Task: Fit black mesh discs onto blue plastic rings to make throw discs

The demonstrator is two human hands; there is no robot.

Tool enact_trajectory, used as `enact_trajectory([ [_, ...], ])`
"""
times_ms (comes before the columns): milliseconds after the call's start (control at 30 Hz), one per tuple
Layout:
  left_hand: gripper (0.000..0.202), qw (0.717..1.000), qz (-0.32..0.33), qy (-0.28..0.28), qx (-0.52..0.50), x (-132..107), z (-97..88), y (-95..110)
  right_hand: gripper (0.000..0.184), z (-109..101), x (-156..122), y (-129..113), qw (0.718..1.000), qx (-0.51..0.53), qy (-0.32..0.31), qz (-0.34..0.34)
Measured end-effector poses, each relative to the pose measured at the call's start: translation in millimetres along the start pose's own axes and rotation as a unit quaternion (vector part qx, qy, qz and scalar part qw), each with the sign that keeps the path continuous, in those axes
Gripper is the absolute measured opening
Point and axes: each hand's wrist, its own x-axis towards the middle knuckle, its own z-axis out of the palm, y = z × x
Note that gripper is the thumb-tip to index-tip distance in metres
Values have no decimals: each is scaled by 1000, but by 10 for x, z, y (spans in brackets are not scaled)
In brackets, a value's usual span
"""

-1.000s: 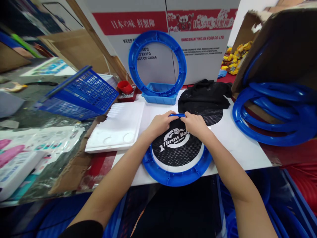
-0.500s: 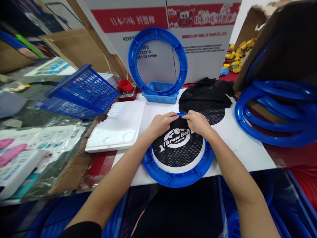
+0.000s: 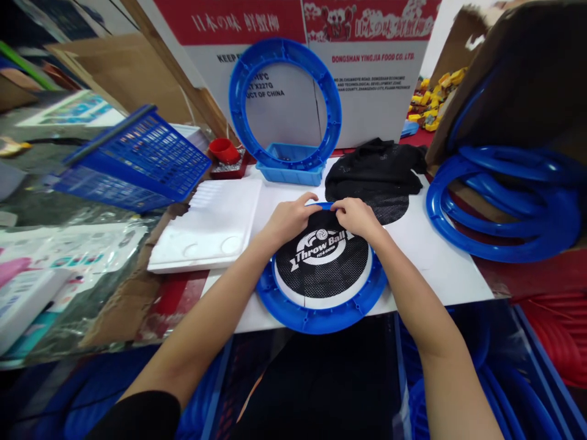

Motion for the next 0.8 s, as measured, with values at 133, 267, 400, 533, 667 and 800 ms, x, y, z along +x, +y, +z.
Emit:
enact_trajectory([
  [133, 24, 1000, -20, 7, -4, -339, -415, 360, 38, 12, -49, -39, 999, -33, 19, 12],
  [267, 35, 978, 49, -172, -109, -844, -549, 927, 38, 38, -79, -26, 999, -25, 35, 7],
  [400, 16, 981, 30, -124, -144, -1122, -344, 1125, 34, 47, -4, 62, 998, -7, 57, 11],
  [533, 17, 965, 18, -5, -263, -1282, -191, 1100, 33, -132, -44, 37, 999, 20, 45, -20],
  [667, 22, 948, 12, 99, -303, -1432, -54, 1134, 28, -332, -657, -299, 979, 43, 32, -199],
  [800, 23, 915, -9, 155, -372, -1485, 53, 1133, 24, -64, -1478, -626, 972, 45, 1, -231],
])
